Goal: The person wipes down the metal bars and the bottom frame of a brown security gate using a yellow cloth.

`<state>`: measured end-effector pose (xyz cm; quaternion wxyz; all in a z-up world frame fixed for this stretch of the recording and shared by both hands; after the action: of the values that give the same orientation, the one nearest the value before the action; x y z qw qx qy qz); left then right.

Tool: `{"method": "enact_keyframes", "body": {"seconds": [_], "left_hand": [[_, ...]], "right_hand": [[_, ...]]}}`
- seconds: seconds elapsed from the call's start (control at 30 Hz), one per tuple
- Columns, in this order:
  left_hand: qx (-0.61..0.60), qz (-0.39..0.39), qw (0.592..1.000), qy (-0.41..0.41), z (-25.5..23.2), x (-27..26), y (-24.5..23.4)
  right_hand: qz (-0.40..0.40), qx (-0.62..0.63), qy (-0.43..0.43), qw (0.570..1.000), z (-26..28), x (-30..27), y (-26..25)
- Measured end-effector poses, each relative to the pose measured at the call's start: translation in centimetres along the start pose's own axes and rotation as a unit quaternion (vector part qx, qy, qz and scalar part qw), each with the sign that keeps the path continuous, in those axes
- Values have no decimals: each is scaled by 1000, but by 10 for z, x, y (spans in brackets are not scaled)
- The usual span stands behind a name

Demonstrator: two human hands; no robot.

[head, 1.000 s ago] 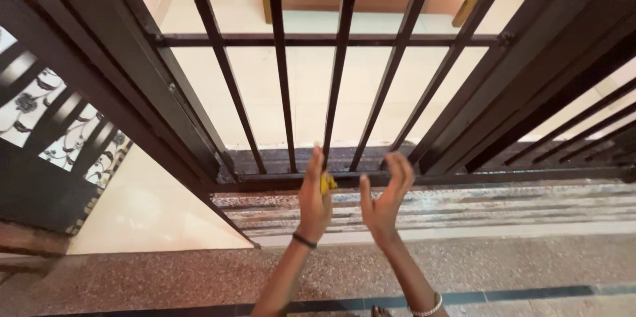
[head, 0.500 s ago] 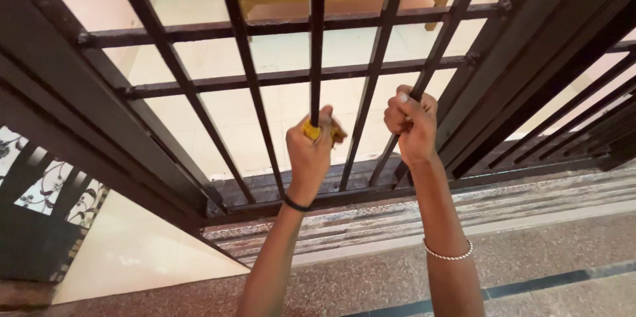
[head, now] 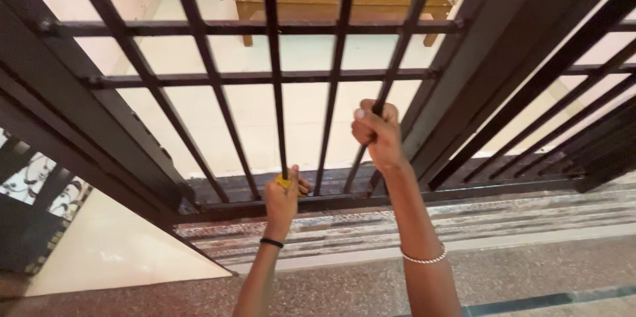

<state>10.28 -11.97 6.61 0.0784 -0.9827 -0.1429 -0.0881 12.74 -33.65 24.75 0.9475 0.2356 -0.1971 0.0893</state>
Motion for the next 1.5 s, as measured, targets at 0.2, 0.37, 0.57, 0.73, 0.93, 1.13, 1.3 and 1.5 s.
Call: {"method": "enact_keyframes", "body": {"seconds": [0.2, 0.37, 0.57, 0.73, 0.93, 1.13, 1.3, 1.5], "left_hand": [[2, -13, 998, -58, -9, -10, 1], [-34, -45, 997, -48, -17, -10, 4], [-8, -68, 997, -22, -35, -20, 4], [-20, -63, 997, -30, -34, -19, 3], [-23, -30, 999, 22, -19, -23, -3], [-130, 3, 990, 61, -105, 14, -8], [-207, 24, 974, 86, -96, 37, -1], [-64, 73, 995, 30, -19, -2, -25]], "right_hand": [[-27, -78, 56, 995, -71, -50, -26], [-12, -62, 95, 993, -107, -63, -49], [-1, -96, 65, 993, -139, -83, -58], [5, -103, 111, 988, -153, -85, -65], [-43, -113, 142, 982, -158, -87, -66], [-61, -110, 110, 986, -153, -86, -64], [-89, -119, 117, 982, -160, -85, -67], [-81, -109, 102, 985, -166, -81, -58]]}}
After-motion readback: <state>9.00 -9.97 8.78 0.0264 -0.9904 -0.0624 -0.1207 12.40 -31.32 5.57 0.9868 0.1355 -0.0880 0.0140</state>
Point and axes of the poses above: each hand's wrist, its own x-axis towards the middle knuckle, its own y-axis out of the palm, z = x × y, the point moved 4 cm from there along x, towards the middle knuckle, and after that the axes turned 6 degrees about -z, right-handed, at the moved point
